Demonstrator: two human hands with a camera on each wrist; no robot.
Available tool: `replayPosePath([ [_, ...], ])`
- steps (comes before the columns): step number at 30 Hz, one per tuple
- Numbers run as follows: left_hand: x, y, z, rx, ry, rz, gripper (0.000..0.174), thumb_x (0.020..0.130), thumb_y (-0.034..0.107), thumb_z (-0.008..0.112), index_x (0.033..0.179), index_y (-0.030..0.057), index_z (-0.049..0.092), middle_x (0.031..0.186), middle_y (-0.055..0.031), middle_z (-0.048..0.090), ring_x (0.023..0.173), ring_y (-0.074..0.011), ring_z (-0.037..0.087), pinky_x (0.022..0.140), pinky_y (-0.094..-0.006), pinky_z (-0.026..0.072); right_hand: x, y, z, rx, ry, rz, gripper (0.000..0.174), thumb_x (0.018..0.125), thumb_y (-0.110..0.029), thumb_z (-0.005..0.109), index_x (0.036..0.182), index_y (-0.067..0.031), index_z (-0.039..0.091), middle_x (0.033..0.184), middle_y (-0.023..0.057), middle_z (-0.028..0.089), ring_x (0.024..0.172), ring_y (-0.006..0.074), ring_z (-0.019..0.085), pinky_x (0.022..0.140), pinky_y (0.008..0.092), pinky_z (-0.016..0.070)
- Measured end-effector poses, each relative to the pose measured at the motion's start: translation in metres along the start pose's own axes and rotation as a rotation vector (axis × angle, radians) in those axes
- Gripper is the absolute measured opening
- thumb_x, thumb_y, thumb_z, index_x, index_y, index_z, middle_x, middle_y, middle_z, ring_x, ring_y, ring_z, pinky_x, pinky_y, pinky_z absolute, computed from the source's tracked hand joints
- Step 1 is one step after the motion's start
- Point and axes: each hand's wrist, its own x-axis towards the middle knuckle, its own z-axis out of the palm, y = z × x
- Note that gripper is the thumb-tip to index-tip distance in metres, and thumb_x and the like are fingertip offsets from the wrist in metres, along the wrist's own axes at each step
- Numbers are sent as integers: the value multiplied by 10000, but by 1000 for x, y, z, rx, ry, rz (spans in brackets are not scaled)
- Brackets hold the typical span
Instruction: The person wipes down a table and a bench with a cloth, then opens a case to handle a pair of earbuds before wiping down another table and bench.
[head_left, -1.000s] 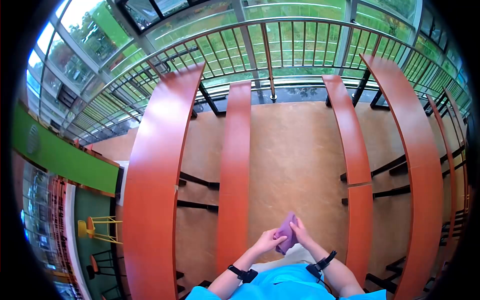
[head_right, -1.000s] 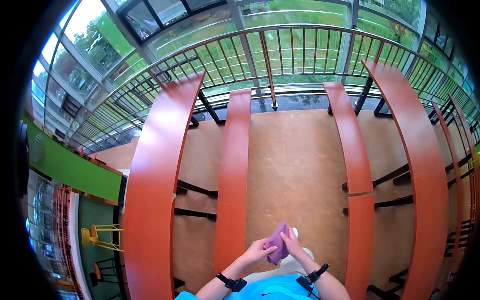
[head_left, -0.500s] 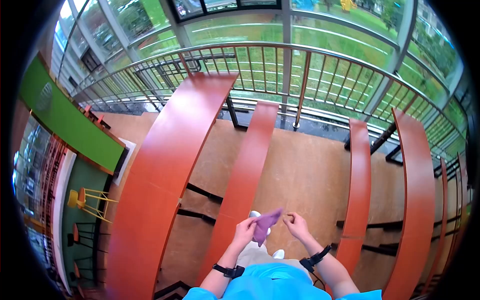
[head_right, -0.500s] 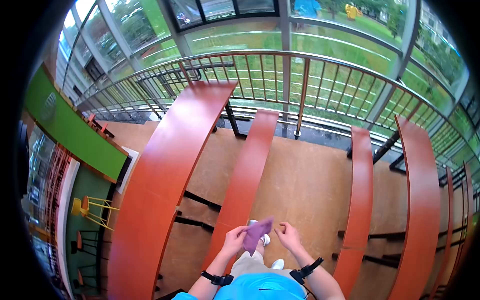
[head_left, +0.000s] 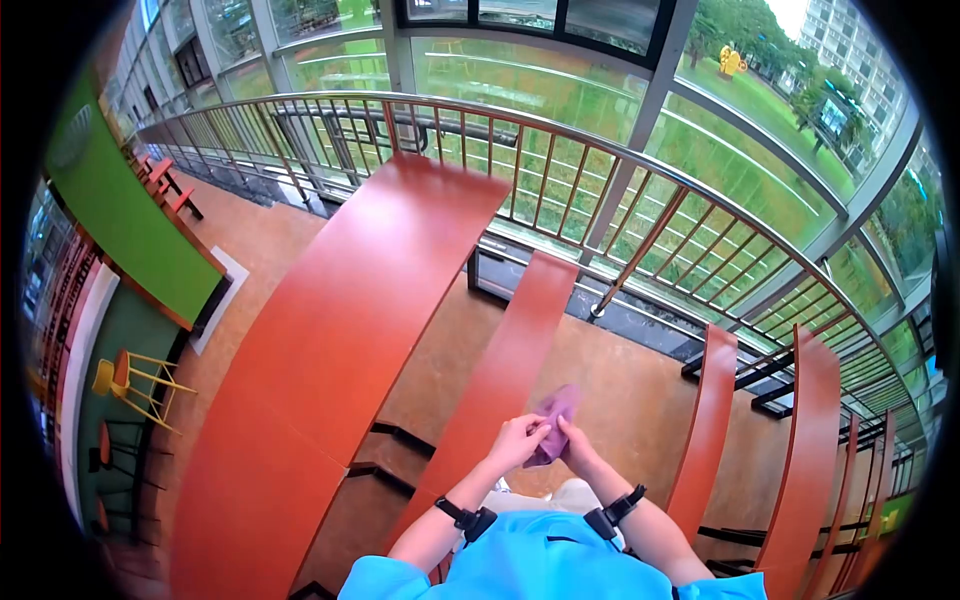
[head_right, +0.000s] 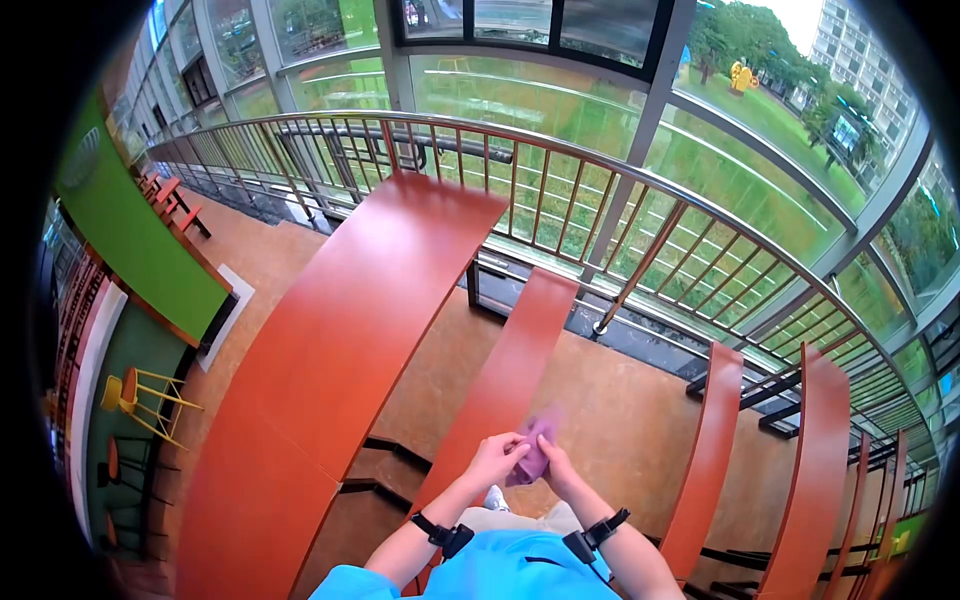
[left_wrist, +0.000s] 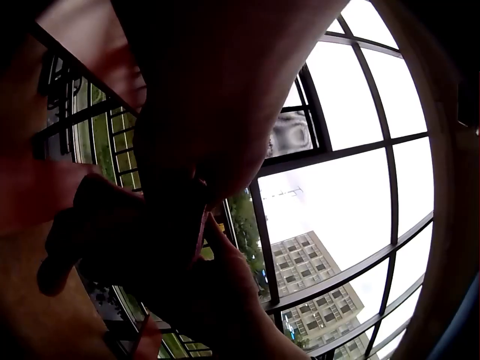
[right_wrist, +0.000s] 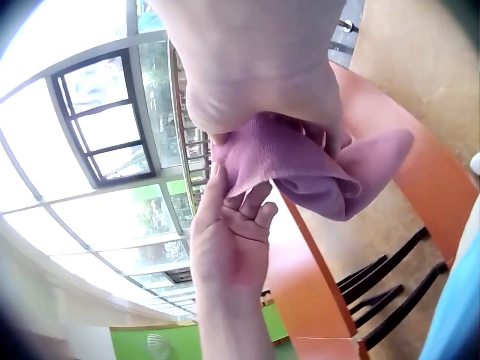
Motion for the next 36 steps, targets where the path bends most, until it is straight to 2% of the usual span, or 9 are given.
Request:
replayPosePath([
  [8,112,-6,-103,-115,273,-11,216,1062,121,586,1066,-11,757,897,-79,781,735,-116,723,634,-281,581,150,-61,-35,-158,252,-60,594,1116,-489,477,1324,44,634,1292,140,696,1130,184,667,1044,342,490],
  [12,187,-83,-203,-82,510,-253,193,1027,69,579,1037,-10,755,908,-90,786,757,-135,735,657,-287,587,228,-136,-52,-454,481,-263,632,1083,-470,553,1418,64,512,1328,145,667,1164,210,647,1029,367,503],
  [14,228,-123,-255,107,742,-272,187,974,57,594,1014,-21,760,926,-164,794,767,-223,770,713,-370,614,292,-183,-77,-241,376,-79,618,1059,-475,598,1391,34,488,1274,141,662,1137,211,648,1011,365,513],
  [18,328,-141,-342,473,1017,-405,175,950,80,617,1031,1,750,965,-196,784,898,-334,770,822,-424,607,457,-276,-55,-596,321,-273,451,1024,-338,690,1292,-23,511,1131,124,685,1020,209,695,858,362,574],
  [20,386,-174,-379,575,959,-638,435,986,215,630,1382,38,601,1425,-247,592,1355,-344,559,1120,-500,443,557,-302,-48,-653,158,-262,450,1016,-279,707,1330,-20,518,1091,159,699,933,234,720,800,367,586],
  [23,472,-215,-415,652,953,-871,798,1034,415,575,1670,80,229,1754,-255,73,1631,-404,57,1261,-666,104,686,-336,11,-889,116,-478,567,1017,-292,691,1458,-10,474,1174,243,693,1018,328,719,917,425,571],
  [26,563,-180,-421,635,1212,-1268,805,1042,471,543,1671,83,224,1730,-318,86,1616,-468,62,1220,-742,94,782,-345,83,-1017,69,-834,769,988,-364,696,1554,35,364,1319,322,609,1173,472,637,1027,480,515],
  [29,572,-182,-428,662,1278,-1344,785,1060,528,480,1670,109,220,1726,-324,84,1608,-489,61,1198,-776,80,851,-341,126,-1587,-77,-990,802,935,-377,739,1509,68,399,1315,290,597,1189,449,597,1046,474,481],
  [36,578,-174,-431,661,1305,-1354,726,1047,449,535,1635,91,303,1715,-313,146,1605,-484,92,1225,-740,94,971,-328,237,-1604,-171,-1183,570,889,-300,762,1284,49,545,1158,250,607,1085,442,580,992,496,459],
])
